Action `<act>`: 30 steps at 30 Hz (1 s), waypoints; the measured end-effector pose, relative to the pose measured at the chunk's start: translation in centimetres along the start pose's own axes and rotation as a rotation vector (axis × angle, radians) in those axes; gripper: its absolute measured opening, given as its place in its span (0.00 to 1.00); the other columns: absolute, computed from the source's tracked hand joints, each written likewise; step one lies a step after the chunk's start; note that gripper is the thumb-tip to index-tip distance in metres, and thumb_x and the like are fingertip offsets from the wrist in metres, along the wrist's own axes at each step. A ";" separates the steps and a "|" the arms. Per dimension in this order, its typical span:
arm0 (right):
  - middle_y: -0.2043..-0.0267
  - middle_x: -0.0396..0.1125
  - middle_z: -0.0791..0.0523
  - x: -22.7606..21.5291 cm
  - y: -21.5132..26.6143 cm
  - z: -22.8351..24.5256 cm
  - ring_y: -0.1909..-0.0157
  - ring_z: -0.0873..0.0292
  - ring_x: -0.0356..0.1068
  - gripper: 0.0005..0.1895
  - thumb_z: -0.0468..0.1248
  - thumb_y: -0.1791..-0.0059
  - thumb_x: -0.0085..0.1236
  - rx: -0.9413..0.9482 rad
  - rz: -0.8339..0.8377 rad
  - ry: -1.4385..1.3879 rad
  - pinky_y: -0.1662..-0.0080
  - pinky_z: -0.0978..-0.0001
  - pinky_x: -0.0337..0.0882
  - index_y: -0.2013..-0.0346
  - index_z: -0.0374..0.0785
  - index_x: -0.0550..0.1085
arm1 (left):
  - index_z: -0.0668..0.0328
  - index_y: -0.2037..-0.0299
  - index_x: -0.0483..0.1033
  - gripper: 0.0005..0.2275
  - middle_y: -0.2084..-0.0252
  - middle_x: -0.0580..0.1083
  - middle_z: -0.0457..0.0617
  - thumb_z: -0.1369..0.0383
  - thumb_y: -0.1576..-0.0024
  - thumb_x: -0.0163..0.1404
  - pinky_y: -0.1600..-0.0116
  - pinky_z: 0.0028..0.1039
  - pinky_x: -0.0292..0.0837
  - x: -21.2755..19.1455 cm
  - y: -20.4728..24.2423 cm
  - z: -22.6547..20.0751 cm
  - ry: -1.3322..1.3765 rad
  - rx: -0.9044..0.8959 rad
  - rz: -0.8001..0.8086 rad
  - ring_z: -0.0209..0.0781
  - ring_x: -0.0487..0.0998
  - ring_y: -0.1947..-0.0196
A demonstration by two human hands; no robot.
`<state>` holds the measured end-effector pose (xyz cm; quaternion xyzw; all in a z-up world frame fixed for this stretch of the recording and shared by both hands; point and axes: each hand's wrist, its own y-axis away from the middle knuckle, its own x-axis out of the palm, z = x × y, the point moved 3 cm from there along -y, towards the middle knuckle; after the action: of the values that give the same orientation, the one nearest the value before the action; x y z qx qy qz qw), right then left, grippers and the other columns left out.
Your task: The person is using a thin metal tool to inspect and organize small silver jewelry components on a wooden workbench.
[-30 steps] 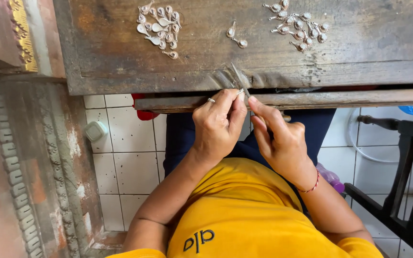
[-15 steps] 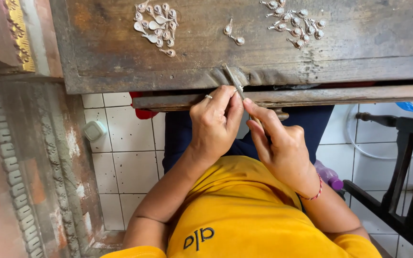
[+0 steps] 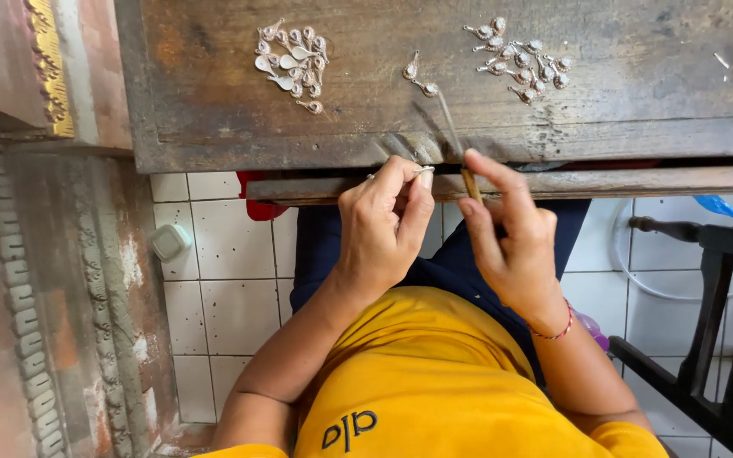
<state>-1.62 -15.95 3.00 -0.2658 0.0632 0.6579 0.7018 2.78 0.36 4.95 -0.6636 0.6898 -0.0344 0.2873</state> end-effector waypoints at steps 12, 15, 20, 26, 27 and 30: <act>0.89 0.63 0.59 -0.7 -0.9 -0.3 0.89 0.68 0.65 0.08 0.28 0.47 0.57 0.052 -0.064 -0.343 0.77 0.83 0.65 0.55 0.25 0.76 | 0.56 0.77 0.66 0.09 0.88 0.60 0.43 0.73 0.44 0.49 0.79 0.20 0.60 0.3 -0.8 -1.3 0.425 -0.221 0.305 0.28 0.61 0.85; 0.89 0.65 0.59 -1.4 -1.6 -1.4 0.88 0.67 0.68 0.10 0.28 0.50 0.60 0.064 0.067 -0.292 0.77 0.83 0.66 0.55 0.29 0.79 | 0.56 0.78 0.68 0.09 0.89 0.61 0.41 0.74 0.45 0.51 0.80 0.19 0.59 0.5 -1.0 -1.2 0.480 -0.255 0.380 0.25 0.61 0.84; 0.90 0.63 0.58 -1.7 -2.1 -1.2 0.86 0.69 0.64 0.06 0.28 0.50 0.59 0.012 0.102 -0.284 0.76 0.84 0.62 0.59 0.32 0.79 | 0.58 0.77 0.68 0.09 0.88 0.62 0.42 0.74 0.44 0.49 0.79 0.18 0.58 0.3 -0.9 -0.9 0.491 -0.259 0.408 0.25 0.61 0.84; 0.90 0.64 0.58 -1.5 -1.5 -1.8 0.87 0.69 0.64 0.03 0.28 0.49 0.61 0.013 0.032 -0.324 0.76 0.84 0.64 0.62 0.30 0.77 | 0.58 0.73 0.71 0.09 0.85 0.66 0.44 0.71 0.38 0.45 0.77 0.18 0.64 -0.5 -1.0 -1.5 0.539 -0.295 0.387 0.26 0.65 0.82; 0.89 0.63 0.58 -1.4 -1.3 -1.9 0.87 0.69 0.64 0.03 0.28 0.48 0.60 0.010 -0.018 -0.340 0.76 0.83 0.64 0.63 0.28 0.76 | 0.58 0.71 0.72 0.10 0.83 0.68 0.45 0.70 0.37 0.43 0.76 0.18 0.66 -0.7 -1.1 -1.6 0.566 -0.318 0.369 0.27 0.67 0.82; 0.89 0.63 0.56 -1.0 -1.1 -1.8 0.87 0.67 0.65 0.05 0.28 0.48 0.59 -0.033 -0.066 -0.356 0.75 0.81 0.66 0.63 0.26 0.75 | 0.61 0.64 0.75 0.10 0.78 0.74 0.50 0.68 0.35 0.43 0.74 0.19 0.71 0.0 0.0 -0.5 0.613 -0.346 0.345 0.30 0.74 0.80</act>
<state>-0.18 -17.68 2.26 -0.1582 -0.0816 0.6722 0.7187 2.53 0.15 5.38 -0.5355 0.8407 -0.0653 -0.0466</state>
